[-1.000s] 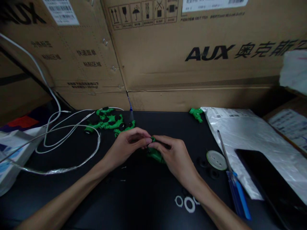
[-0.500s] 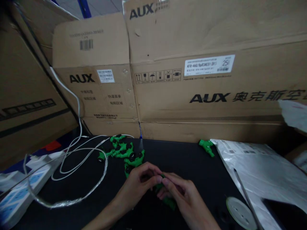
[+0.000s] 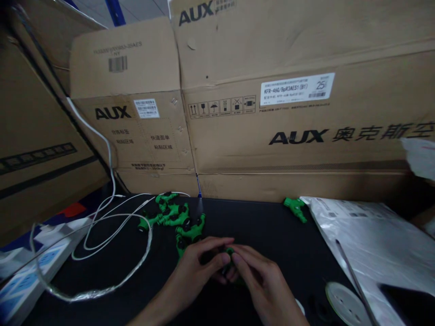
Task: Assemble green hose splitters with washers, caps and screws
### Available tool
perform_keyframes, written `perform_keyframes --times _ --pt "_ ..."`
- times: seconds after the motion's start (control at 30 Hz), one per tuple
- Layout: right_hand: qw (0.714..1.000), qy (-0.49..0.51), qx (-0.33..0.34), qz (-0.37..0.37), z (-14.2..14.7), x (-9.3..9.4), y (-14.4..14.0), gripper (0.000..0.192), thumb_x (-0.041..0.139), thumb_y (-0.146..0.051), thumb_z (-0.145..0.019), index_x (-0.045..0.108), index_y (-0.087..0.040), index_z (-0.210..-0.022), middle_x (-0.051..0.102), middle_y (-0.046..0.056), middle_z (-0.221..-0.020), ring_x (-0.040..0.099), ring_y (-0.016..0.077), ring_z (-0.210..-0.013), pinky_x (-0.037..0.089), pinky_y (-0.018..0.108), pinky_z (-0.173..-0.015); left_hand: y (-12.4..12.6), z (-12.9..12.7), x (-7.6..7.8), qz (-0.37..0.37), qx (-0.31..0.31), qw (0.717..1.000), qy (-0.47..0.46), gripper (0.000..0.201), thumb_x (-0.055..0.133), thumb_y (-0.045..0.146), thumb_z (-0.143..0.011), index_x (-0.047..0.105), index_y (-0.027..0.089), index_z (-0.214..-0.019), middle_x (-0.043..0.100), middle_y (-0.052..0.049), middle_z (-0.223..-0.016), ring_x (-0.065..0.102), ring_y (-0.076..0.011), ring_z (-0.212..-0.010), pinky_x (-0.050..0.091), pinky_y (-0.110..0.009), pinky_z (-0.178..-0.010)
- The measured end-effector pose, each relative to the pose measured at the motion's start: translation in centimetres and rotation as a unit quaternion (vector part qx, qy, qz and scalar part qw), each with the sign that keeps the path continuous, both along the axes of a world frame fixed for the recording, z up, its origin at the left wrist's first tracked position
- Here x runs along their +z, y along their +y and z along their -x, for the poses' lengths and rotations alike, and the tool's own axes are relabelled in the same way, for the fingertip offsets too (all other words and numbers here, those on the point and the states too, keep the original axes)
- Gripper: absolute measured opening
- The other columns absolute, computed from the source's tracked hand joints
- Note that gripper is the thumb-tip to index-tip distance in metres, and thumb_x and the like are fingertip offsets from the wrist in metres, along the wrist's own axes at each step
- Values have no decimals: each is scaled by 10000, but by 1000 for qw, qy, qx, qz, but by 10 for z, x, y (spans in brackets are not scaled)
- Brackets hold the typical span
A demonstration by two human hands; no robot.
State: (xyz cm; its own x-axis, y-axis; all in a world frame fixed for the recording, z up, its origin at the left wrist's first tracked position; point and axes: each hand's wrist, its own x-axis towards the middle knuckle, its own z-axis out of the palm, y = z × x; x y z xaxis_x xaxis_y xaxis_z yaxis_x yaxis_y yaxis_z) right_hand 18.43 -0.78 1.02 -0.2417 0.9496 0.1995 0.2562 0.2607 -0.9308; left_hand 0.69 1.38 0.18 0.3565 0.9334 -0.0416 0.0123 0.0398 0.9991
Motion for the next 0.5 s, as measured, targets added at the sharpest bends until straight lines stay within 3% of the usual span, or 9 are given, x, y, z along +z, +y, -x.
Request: perform_keyframes --times 0.1,0.23,0.5 --pt "999 3 -27 -17 -2 -7 0 357 568 -494 -954 799 -222 -942 762 92 -958 747 195 -843 621 237 -767 -3 -2 2 17 -4 999 -29 458 744 476 -847 738 241 -1241 728 -91 -1057 691 -211 -868 613 -365 -760" --pt "998 2 -47 -28 -3 -14 0 335 612 -492 -929 820 -247 -1024 764 108 -1113 755 220 -975 628 248 -834 -4 -2 4 -30 -12 999 4 379 749 474 -856 781 249 -1159 764 -39 -849 687 -201 -832 556 -355 -864" --pt "996 77 -35 34 0 -8 -1 252 703 -455 -880 828 -280 -1012 752 87 -1109 764 180 -825 655 245 -742 -3 -1 -2 -19 -5 1000 -6 399 727 470 -880 753 266 -1222 789 -41 -978 704 -211 -924 541 -336 -884"
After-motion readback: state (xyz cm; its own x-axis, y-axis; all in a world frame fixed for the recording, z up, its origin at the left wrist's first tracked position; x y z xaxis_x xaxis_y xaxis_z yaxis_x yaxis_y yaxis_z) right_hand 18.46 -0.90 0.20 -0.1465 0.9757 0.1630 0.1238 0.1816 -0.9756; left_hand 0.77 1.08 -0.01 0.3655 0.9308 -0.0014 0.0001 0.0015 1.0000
